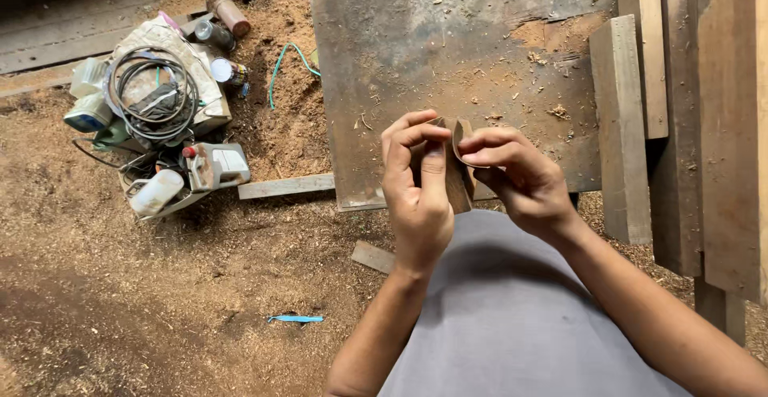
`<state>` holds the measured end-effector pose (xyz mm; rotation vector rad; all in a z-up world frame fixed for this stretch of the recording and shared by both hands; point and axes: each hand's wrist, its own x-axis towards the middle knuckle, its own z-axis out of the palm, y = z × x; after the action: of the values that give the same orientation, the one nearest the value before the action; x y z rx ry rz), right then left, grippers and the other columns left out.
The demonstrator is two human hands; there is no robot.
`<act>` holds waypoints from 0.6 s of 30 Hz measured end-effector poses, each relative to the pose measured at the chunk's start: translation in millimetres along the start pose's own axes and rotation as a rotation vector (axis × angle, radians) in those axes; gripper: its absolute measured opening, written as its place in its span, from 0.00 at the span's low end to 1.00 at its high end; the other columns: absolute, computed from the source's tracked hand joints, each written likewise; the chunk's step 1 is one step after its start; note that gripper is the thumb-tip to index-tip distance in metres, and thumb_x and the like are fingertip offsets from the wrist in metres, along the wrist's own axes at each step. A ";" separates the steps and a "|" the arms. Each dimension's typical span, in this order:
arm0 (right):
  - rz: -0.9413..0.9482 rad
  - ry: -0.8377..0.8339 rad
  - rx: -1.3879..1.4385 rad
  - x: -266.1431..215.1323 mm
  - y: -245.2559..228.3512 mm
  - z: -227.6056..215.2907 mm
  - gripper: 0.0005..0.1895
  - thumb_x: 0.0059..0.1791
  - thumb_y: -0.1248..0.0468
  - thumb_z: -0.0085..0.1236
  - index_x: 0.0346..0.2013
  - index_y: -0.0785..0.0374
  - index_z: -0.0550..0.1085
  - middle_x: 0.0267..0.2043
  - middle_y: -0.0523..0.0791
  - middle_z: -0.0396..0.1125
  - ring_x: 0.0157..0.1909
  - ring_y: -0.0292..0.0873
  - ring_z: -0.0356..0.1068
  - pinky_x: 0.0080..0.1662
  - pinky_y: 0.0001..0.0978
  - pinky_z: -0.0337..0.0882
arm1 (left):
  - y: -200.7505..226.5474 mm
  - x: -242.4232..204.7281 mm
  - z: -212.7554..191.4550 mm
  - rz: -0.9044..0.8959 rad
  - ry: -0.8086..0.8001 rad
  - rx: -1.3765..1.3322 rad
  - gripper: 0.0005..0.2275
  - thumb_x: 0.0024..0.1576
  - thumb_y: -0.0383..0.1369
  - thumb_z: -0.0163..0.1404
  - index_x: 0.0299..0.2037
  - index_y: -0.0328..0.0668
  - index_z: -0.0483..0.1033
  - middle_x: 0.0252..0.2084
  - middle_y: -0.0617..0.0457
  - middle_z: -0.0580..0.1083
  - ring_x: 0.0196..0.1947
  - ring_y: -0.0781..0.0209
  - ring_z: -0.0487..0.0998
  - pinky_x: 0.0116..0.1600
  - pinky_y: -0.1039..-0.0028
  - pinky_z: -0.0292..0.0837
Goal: The person sands a small rectangular wooden block using a piece of sandpaper held in their hands. They rotate the block to smooth all sides and edges, occasionally placing it on a larger wooden plank for support while continuing to sand.
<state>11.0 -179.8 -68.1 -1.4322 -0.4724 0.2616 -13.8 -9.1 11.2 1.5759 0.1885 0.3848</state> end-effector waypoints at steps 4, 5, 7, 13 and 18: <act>0.165 0.132 -0.086 16.4 28.1 11.5 0.11 0.56 0.78 0.51 0.50 0.65 0.74 0.62 0.49 0.67 0.63 0.42 0.68 0.62 0.32 0.73 | -1.2 2.9 -2.8 -0.025 -0.008 -0.051 0.05 0.66 0.22 0.43 0.48 0.35 0.72 0.59 0.48 0.68 0.60 0.59 0.70 0.67 0.69 0.67; 0.256 0.176 -0.059 20.2 30.6 12.6 0.11 0.57 0.78 0.50 0.50 0.64 0.74 0.63 0.50 0.68 0.63 0.42 0.69 0.62 0.33 0.73 | -1.7 3.7 -5.0 -0.037 -0.007 -0.057 0.05 0.66 0.23 0.43 0.47 0.35 0.72 0.59 0.48 0.68 0.59 0.59 0.71 0.66 0.69 0.68; 0.216 0.123 0.053 11.7 14.1 12.9 0.12 0.55 0.78 0.49 0.50 0.64 0.74 0.64 0.49 0.66 0.64 0.42 0.68 0.64 0.34 0.72 | -2.6 5.7 -5.5 -0.028 -0.001 -0.046 0.05 0.66 0.23 0.43 0.47 0.35 0.72 0.59 0.48 0.68 0.59 0.59 0.71 0.66 0.69 0.68; 0.049 0.051 -0.201 7.5 -12.5 22.5 0.11 0.54 0.76 0.50 0.50 0.66 0.74 0.63 0.48 0.67 0.64 0.41 0.69 0.63 0.33 0.71 | -3.5 7.9 -9.4 -0.027 0.039 -0.012 0.05 0.67 0.23 0.43 0.47 0.34 0.72 0.58 0.47 0.70 0.58 0.59 0.72 0.66 0.70 0.68; 0.400 0.117 -0.165 19.9 15.0 15.3 0.11 0.54 0.74 0.51 0.51 0.66 0.75 0.59 0.49 0.71 0.62 0.41 0.70 0.63 0.34 0.71 | -6.6 11.9 -14.4 -0.026 0.016 -0.047 0.06 0.66 0.23 0.42 0.47 0.34 0.72 0.59 0.48 0.69 0.56 0.61 0.73 0.63 0.72 0.71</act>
<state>23.0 -155.4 -78.8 -1.6887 -0.1094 0.4642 -7.1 8.9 6.2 1.5228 0.2110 0.3794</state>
